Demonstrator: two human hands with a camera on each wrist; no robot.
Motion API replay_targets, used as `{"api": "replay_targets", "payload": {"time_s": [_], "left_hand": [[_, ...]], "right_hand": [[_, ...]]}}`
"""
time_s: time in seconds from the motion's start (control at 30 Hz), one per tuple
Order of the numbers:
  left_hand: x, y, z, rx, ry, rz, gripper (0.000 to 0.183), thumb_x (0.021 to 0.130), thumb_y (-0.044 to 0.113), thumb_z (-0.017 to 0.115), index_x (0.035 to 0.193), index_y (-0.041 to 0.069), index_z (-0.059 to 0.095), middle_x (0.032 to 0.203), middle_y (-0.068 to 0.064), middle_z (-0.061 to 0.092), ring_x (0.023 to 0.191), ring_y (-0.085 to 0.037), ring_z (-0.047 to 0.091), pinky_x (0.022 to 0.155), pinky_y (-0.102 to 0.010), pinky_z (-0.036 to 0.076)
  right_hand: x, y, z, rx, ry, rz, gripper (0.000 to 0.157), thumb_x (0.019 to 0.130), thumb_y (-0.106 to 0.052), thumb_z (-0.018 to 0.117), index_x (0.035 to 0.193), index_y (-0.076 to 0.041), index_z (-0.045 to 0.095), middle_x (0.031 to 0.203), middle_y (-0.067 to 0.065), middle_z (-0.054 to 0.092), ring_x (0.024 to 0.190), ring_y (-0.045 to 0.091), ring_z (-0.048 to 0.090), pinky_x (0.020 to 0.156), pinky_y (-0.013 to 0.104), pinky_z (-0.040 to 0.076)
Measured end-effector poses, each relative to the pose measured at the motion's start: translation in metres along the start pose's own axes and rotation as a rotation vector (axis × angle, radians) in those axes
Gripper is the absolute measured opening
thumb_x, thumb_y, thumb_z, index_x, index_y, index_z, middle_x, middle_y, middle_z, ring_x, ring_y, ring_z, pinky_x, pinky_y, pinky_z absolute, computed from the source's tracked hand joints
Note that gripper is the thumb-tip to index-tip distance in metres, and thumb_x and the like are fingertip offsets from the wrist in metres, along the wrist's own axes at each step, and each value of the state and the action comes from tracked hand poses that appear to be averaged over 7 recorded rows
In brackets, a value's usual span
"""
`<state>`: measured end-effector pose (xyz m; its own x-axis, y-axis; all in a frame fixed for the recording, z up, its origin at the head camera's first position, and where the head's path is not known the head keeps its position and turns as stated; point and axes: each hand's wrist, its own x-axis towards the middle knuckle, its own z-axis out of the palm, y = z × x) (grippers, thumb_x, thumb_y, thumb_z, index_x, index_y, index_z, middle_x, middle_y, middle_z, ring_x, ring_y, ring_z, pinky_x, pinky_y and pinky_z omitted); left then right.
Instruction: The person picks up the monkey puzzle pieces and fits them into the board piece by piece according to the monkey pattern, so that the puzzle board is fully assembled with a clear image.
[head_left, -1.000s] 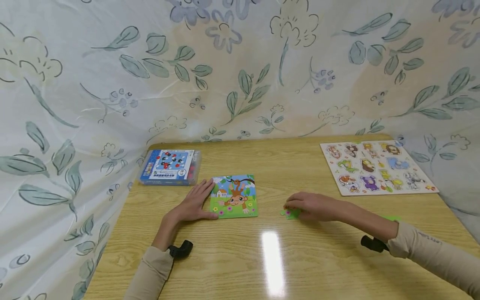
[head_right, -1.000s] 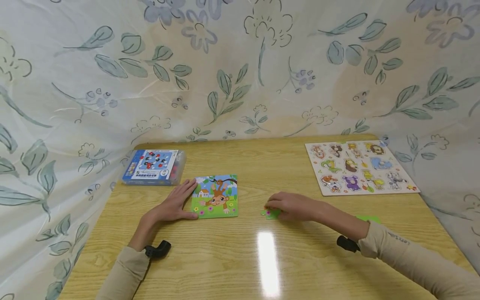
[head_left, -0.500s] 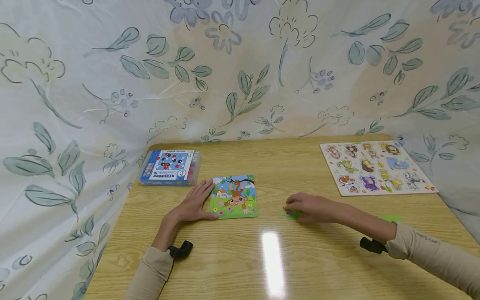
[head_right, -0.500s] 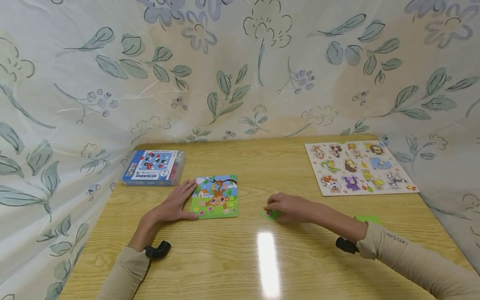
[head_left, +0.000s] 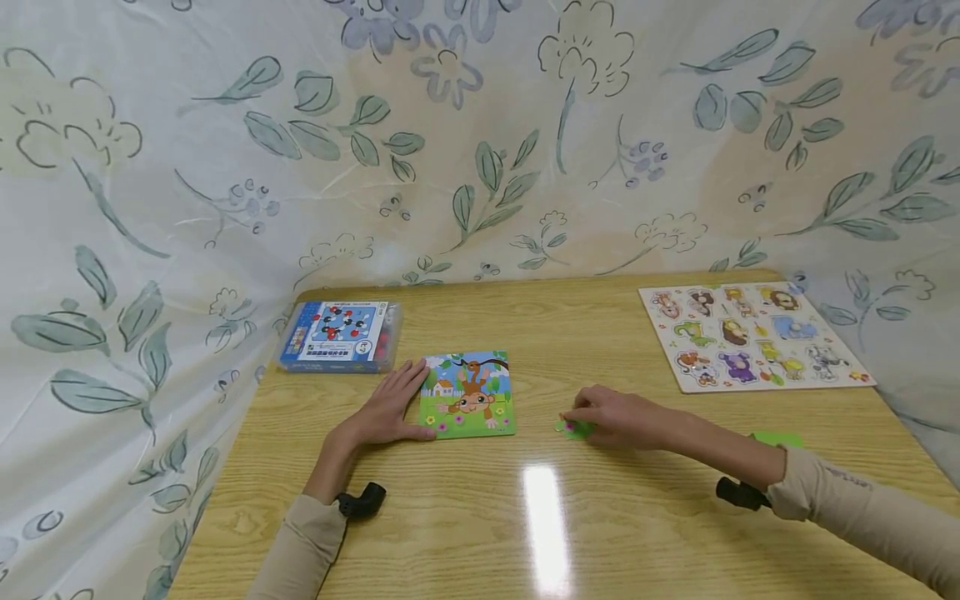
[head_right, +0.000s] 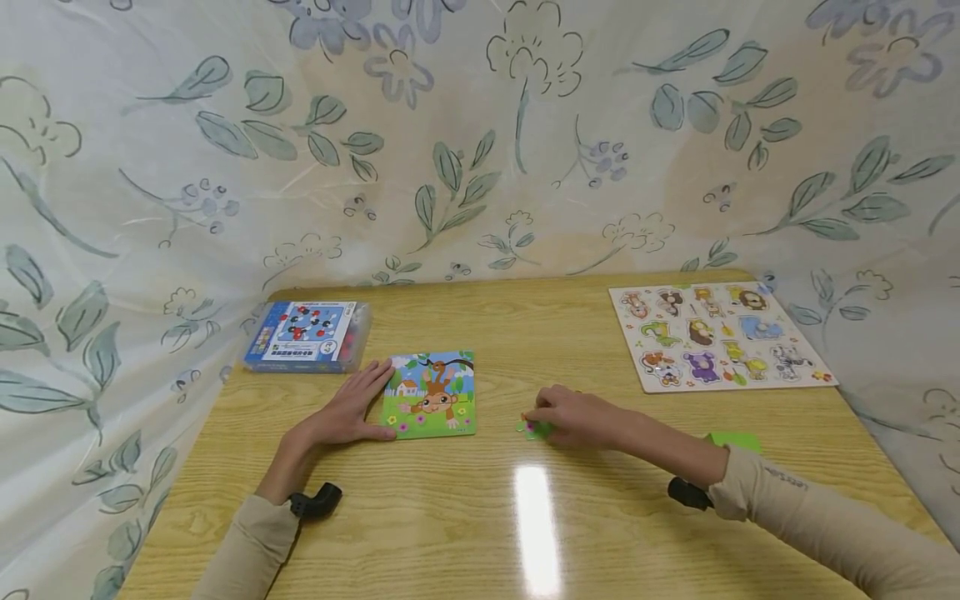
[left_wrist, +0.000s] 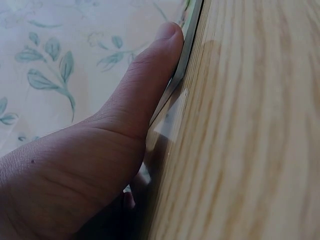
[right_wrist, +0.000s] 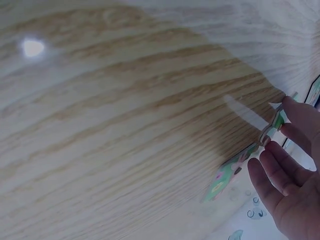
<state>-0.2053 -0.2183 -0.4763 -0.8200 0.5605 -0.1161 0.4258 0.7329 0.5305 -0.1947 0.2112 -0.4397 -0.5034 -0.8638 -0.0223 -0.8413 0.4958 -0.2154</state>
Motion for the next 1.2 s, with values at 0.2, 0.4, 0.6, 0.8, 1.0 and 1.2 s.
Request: {"api": "replay_targets", "payload": {"time_s": [0.2,0.4,0.6,0.8,1.0,1.2], "left_hand": [[0.0004,-0.0010,0.0005,-0.011,-0.001,-0.003,0.110,0.079,0.054,0.074,0.157,0.008,0.013,0.165,-0.010,0.009,0.152,-0.036,0.003,0.120,-0.059,0.007],[0.0010,-0.0024,0.0016,-0.004,0.001,0.001,0.110,0.079,0.055,0.074,0.157,0.008,0.013,0.165,-0.011,0.009,0.152,-0.036,0.003,0.119,-0.060,0.008],[0.0012,-0.0033,0.0018,0.004,-0.004,-0.004,0.109,0.079,0.054,0.074,0.157,0.009,0.012,0.165,-0.010,0.008,0.152,-0.036,0.003,0.120,-0.060,0.008],[0.0010,-0.0033,0.0027,0.002,-0.001,-0.006,0.110,0.079,0.055,0.074,0.157,0.009,0.013,0.165,-0.010,0.008,0.152,-0.036,0.003,0.120,-0.059,0.008],[0.0004,-0.0032,0.0032,0.001,-0.001,-0.009,0.110,0.078,0.057,0.073,0.157,0.010,0.012,0.165,-0.009,0.008,0.152,-0.035,0.003,0.120,-0.059,0.007],[0.0007,-0.0034,0.0032,-0.004,0.005,0.000,0.110,0.078,0.058,0.073,0.157,0.009,0.012,0.165,-0.010,0.008,0.152,-0.036,0.003,0.120,-0.060,0.007]], "right_hand": [[0.0016,-0.0027,-0.0012,0.031,-0.009,0.033,0.039,0.085,-0.013,0.074,0.124,-0.013,0.067,0.103,0.002,0.057,0.089,0.013,0.050,0.062,0.017,0.045],[0.0021,-0.0042,-0.0020,0.034,-0.012,0.055,0.038,0.085,-0.012,0.074,0.122,-0.015,0.068,0.098,0.001,0.056,0.084,0.010,0.047,0.060,0.016,0.041],[0.0033,-0.0042,-0.0002,0.014,0.028,0.011,0.037,0.083,-0.010,0.076,0.118,-0.012,0.069,0.093,0.003,0.056,0.079,0.010,0.044,0.062,0.017,0.041],[0.0047,-0.0049,0.0013,0.018,0.059,0.001,0.033,0.081,-0.009,0.077,0.113,-0.009,0.070,0.091,0.003,0.057,0.077,0.010,0.046,0.062,0.018,0.042],[0.0066,-0.0048,0.0044,0.044,0.087,0.015,0.032,0.076,-0.006,0.079,0.107,-0.007,0.070,0.091,0.005,0.061,0.076,0.010,0.053,0.062,0.019,0.046],[0.0081,-0.0043,0.0006,0.086,0.032,0.077,0.037,0.074,-0.011,0.077,0.110,-0.011,0.067,0.091,0.003,0.059,0.077,0.007,0.049,0.063,0.019,0.045]]}}
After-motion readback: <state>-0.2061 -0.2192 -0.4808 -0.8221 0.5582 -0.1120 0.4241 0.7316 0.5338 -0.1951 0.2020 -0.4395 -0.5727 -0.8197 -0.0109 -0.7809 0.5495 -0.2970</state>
